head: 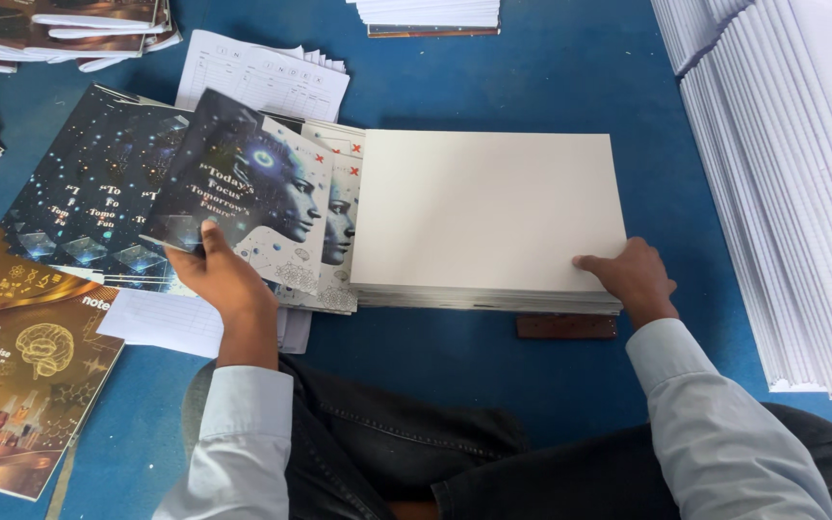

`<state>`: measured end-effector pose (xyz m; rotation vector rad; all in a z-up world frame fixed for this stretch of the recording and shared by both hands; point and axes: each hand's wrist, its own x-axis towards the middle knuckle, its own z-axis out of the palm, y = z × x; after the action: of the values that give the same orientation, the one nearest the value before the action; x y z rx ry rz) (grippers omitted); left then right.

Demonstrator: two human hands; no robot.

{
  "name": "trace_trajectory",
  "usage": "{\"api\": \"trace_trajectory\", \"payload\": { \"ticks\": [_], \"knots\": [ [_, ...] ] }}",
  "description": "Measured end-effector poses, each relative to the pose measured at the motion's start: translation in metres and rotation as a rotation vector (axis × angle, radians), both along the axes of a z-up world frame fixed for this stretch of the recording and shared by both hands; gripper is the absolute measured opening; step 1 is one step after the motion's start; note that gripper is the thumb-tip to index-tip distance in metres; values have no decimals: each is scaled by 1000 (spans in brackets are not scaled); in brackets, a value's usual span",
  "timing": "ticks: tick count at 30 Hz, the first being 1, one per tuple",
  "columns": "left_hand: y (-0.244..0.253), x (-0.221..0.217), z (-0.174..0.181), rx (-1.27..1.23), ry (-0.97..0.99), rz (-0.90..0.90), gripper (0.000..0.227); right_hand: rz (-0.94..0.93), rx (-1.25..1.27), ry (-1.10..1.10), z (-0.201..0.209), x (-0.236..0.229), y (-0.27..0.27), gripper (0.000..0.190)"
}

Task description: The person inserts printed book covers into the front of a stack of blank notebooks. They repeatedly pick a cover, open the notebook, slide the cover in, and smooth it into place. The process is repeated for multiple notebooks.

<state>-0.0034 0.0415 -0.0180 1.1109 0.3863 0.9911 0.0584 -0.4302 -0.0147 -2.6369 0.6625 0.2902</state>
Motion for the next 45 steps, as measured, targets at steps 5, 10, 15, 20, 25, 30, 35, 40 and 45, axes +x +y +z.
{"api": "trace_trajectory", "payload": {
  "ticks": [5,10,15,20,25,30,35,40,45],
  "knots": [
    [17,0,-8,65,286,167,60,28,-15,-116,18,-6,4,73],
    [19,-1,-8,207,551,284,85,-79,131,-192,45,-10,14,61],
    [19,-4,-3,174,831,278,73,-243,526,-227,75,-11,21,48],
    [11,-6,1,618,878,452,65,-344,759,-242,85,-11,16,45],
    [-22,-2,12,686,778,-67,21,-355,982,-266,75,-6,4,44],
    [-52,27,17,-45,869,-629,43,-367,909,-257,75,-8,2,45],
    [-68,41,1,246,839,-686,35,-298,616,-250,84,-9,5,42],
    [-82,48,-23,395,859,-671,39,-158,487,-327,88,-8,-6,40],
    [-94,54,-42,618,798,-573,37,-95,513,-420,96,-11,-10,39]
  ]
}}
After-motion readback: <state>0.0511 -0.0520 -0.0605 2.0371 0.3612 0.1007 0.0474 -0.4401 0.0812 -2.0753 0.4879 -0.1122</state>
